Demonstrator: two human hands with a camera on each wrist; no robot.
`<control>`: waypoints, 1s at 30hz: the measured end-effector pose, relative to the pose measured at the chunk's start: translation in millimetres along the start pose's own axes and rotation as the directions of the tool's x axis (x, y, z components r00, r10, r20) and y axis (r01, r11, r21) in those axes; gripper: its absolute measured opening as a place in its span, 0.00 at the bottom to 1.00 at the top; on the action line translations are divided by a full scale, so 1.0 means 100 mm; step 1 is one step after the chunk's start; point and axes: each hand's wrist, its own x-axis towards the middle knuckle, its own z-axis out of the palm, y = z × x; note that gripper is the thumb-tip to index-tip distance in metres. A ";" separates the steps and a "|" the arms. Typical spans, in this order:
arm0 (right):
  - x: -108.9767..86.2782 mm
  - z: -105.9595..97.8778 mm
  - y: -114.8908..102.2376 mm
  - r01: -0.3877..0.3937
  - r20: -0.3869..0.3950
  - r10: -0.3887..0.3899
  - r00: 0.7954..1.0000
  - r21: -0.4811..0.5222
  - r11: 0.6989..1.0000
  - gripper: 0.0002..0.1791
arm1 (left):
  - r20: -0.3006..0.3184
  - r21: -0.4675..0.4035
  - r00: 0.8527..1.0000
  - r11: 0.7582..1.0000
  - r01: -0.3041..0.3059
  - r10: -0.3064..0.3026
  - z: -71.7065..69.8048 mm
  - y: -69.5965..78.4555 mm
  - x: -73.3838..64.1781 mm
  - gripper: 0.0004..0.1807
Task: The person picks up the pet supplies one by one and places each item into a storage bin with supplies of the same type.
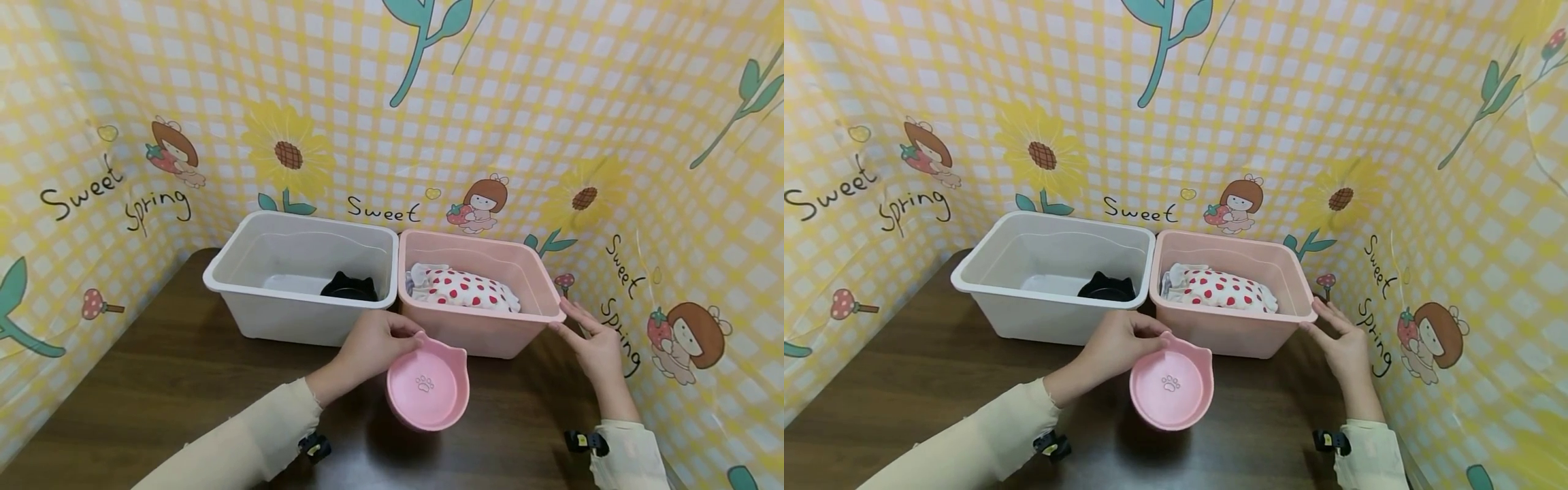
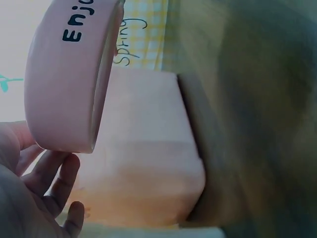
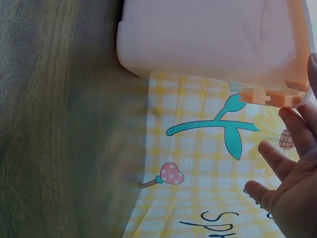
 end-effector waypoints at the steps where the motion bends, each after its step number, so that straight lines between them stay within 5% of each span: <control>1: 0.00 0.00 0.00 -0.001 0.001 0.001 1.000 0.001 1.000 0.30 | -0.002 0.004 1.000 1.000 -0.011 0.011 -0.03 0.02 0.00 0.06; 10: -0.01 0.00 0.01 -0.014 -0.002 0.014 1.000 0.001 1.000 0.30 | -0.004 0.064 0.997 0.995 -0.079 0.079 -0.18 0.06 -0.06 0.07; 17: -0.01 0.00 0.00 -0.016 0.003 0.016 1.000 0.000 1.000 0.30 | -0.018 0.139 0.981 0.972 -0.188 0.192 -0.28 0.19 -0.10 0.07; 21: -0.02 0.00 0.01 -0.023 0.005 0.022 1.000 0.003 1.000 0.30 | -0.022 0.204 0.959 0.940 -0.273 0.283 -0.38 0.28 -0.09 0.06; 30: -0.02 0.01 0.02 0.023 -0.008 -0.023 1.000 0.006 1.000 0.28 | -0.032 0.318 0.885 0.844 -0.432 0.465 -0.74 0.46 0.01 0.07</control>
